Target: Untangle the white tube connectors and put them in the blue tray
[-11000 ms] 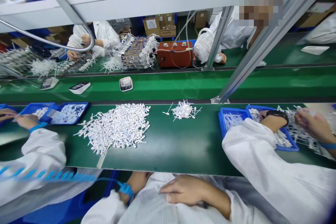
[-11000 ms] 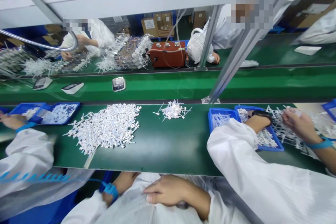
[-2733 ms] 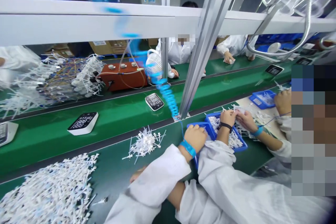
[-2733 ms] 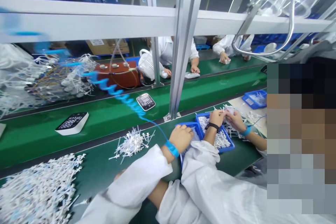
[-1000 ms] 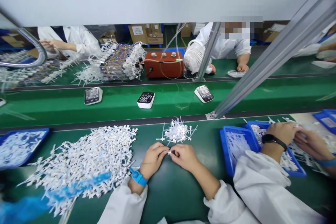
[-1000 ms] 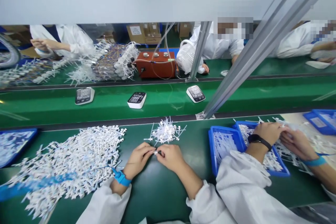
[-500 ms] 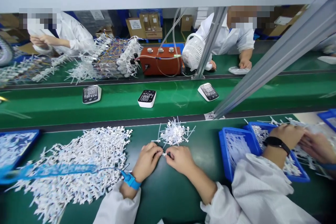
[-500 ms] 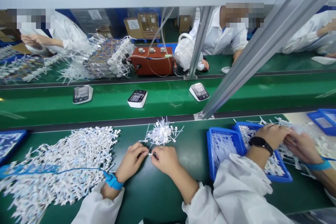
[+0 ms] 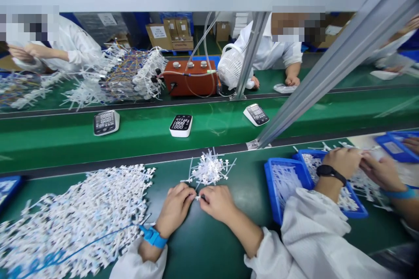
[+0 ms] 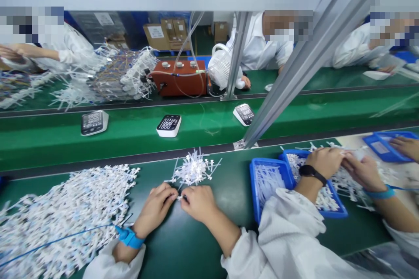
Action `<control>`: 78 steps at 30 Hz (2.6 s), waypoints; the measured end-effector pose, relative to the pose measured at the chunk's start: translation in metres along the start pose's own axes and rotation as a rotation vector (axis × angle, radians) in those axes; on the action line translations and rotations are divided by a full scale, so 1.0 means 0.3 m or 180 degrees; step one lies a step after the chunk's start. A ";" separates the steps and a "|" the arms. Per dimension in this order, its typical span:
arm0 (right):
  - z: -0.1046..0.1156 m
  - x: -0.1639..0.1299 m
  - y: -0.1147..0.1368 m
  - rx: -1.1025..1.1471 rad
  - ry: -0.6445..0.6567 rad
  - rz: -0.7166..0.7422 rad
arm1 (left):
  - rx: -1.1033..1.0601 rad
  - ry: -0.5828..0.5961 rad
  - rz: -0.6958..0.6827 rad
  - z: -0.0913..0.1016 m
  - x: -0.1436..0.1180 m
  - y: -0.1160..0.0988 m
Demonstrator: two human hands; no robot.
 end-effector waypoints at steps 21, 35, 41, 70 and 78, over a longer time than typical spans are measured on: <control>-0.013 -0.005 0.020 -0.0594 -0.0222 0.0298 | 0.0463 -0.0131 -0.0203 -0.076 0.012 0.100; 0.006 -0.010 0.025 -0.0491 -0.0261 0.0160 | 0.0446 -0.0208 -0.0300 -0.080 -0.002 0.112; -0.001 -0.011 0.029 -0.0431 -0.0184 0.0219 | 0.0521 -0.0163 -0.0249 -0.072 -0.004 0.072; 0.017 -0.015 0.039 -0.0467 -0.0198 0.0307 | 0.0437 -0.0303 -0.0257 -0.048 0.006 0.051; 0.015 -0.015 0.041 -0.0468 -0.0213 0.0253 | 0.0420 -0.0223 -0.0148 -0.069 0.003 0.068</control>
Point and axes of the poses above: each hand's wrist, its own x-axis towards the middle knuckle, its own z-axis out of the back of the hand, y = z × x, the point moved 8 cm from there along x, towards the middle knuckle, and after that the axes turned 2 degrees about -y, right-handed, at the moved point
